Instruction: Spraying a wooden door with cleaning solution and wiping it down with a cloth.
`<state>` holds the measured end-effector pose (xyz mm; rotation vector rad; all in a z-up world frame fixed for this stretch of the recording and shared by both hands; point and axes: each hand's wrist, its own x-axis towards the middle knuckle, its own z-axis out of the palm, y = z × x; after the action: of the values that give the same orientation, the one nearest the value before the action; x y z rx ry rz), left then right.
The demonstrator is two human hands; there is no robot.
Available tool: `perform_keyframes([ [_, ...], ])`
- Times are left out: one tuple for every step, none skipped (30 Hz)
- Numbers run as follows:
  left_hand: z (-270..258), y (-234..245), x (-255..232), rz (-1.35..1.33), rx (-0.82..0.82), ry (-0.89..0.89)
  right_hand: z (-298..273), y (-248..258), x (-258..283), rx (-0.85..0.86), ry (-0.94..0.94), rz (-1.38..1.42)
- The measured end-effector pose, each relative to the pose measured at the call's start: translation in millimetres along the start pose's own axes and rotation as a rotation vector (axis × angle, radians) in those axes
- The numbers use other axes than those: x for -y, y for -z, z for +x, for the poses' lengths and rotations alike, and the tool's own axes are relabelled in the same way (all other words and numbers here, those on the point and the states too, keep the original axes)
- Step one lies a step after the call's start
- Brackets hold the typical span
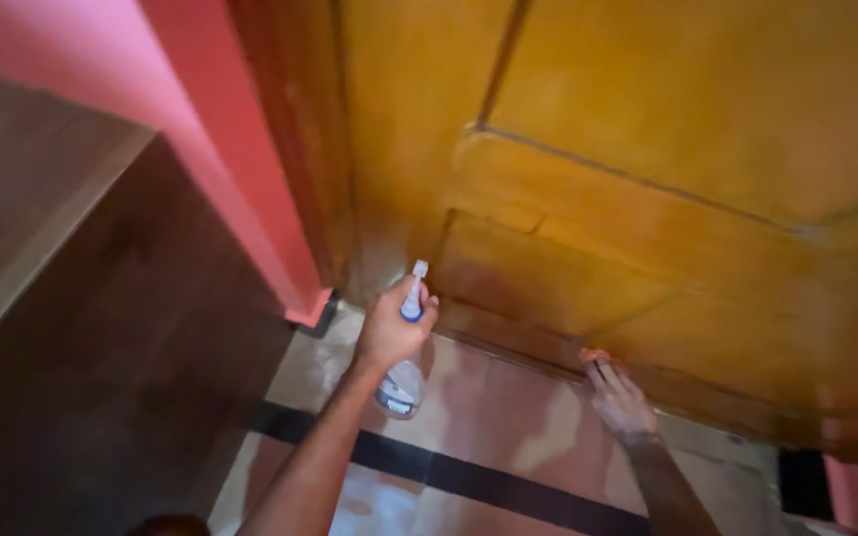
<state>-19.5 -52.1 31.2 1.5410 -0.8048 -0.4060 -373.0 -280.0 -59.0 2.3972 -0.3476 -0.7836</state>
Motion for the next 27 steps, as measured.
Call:
perform_keyframes([
  [-0.6, -6.3, -4.6, 0.019, 0.013, -0.058, -11.6, 6.1, -8.6, -0.15, -0.071, -0.063],
  [-0.8, -12.3, -10.0, 0.037, 0.027, -0.119, -23.4, 12.9, -17.6, -0.299, -0.146, -0.129],
  [-3.3, -18.7, -14.4, 0.029, 0.041, -0.131, -31.1, 12.1, -26.9, -0.29, -0.164, -0.131],
  [-5.1, -24.7, -19.5, 0.024, 0.068, -0.14, -38.1, 12.0, -37.4, -0.418, -0.182, -0.059],
  [-7.0, -30.6, -24.8, 0.02, 0.095, -0.148, -45.5, 12.0, -48.0, -0.546, -0.198, 0.01],
  [-8.1, -36.2, -33.8, 0.014, 0.109, -0.162, -57.4, 30.0, -60.7, -0.541, -0.217, 0.007],
  [-9.3, -42.0, -42.4, 0.042, 0.132, -0.186, -69.2, 47.5, -73.3, -0.609, -0.345, 0.108],
  [-11.8, -45.5, -49.8, 0.075, 0.157, -0.208, -80.1, 64.6, -81.6, -0.678, -0.472, 0.215],
  [-11.9, -49.2, -59.5, 0.074, 0.174, -0.22, -89.7, 97.3, -90.6, -0.674, -0.492, 0.218],
  [-14.7, -53.3, -67.4, 0.089, 0.215, -0.191, -99.5, 128.5, -98.8, -0.95, -0.617, 0.418],
  [-17.3, -57.8, -74.0, 0.105, 0.256, -0.163, -108.2, 158.6, -107.1, -1.226, -0.739, 0.618],
  [-18.1, -61.5, -79.2, 0.104, 0.271, -0.169, -108.5, 172.2, -111.5, -1.222, -0.757, 0.616],
  [-18.4, -65.6, -83.3, 0.071, 0.274, -0.159, -107.8, 185.0, -116.0, -1.338, -0.799, 0.595],
  [-20.6, -69.2, -86.1, 0.04, 0.274, -0.143, -106.1, 197.1, -120.1, -1.452, -0.833, 0.573],
  [-21.7, -72.1, -86.8, 0.04, 0.287, -0.142, -99.4, 194.7, -115.2, -1.445, -0.845, 0.573],
  [-24.2, -73.9, -86.2, 0.025, 0.274, -0.151, -91.6, 192.1, -109.1, -1.396, -0.857, 0.548],
  [-26.3, -75.5, -85.0, 0.01, 0.261, -0.159, -83.1, 189.6, -102.8, -1.347, -0.867, 0.523],
  [-27.6, -75.5, -81.6, 0.013, 0.267, -0.153, -74.7, 178.0, -92.3, -1.34, -0.871, 0.529],
  [-28.7, -75.1, -78.1, 0.021, 0.271, -0.152, -66.0, 166.9, -81.4, -1.318, -0.845, 0.574],
  [-30.0, -74.3, -74.7, 0.028, 0.269, -0.149, -56.7, 156.5, -71.3, -1.299, -0.812, 0.619],
  [-32.2, -73.3, -70.0, 0.031, 0.27, -0.143, -50.3, 146.0, -63.2, -1.294, -0.81, 0.625],
  [-32.9, -72.0, -65.7, 0.04, 0.271, -0.146, -43.4, 136.0, -55.4, -1.233, -0.758, 0.634],
  [-33.7, -70.6, -61.9, 0.048, 0.273, -0.15, -36.8, 126.4, -47.8, -1.173, -0.705, 0.642],
  [-32.6, -70.2, -56.6, 0.052, 0.276, -0.151, -32.7, 123.9, -46.0, -1.174, -0.709, 0.645],
  [-31.5, -69.6, -51.5, 0.069, 0.277, -0.142, -28.6, 121.6, -44.1, -1.142, -0.688, 0.613],
  [-32.8, -68.3, -46.0, 0.086, 0.276, -0.127, -25.3, 119.4, -40.9, -1.108, -0.662, 0.584],
  [-32.9, -67.2, -41.4, 0.09, 0.277, -0.123, -20.2, 114.1, -38.0, -1.106, -0.66, 0.589],
])
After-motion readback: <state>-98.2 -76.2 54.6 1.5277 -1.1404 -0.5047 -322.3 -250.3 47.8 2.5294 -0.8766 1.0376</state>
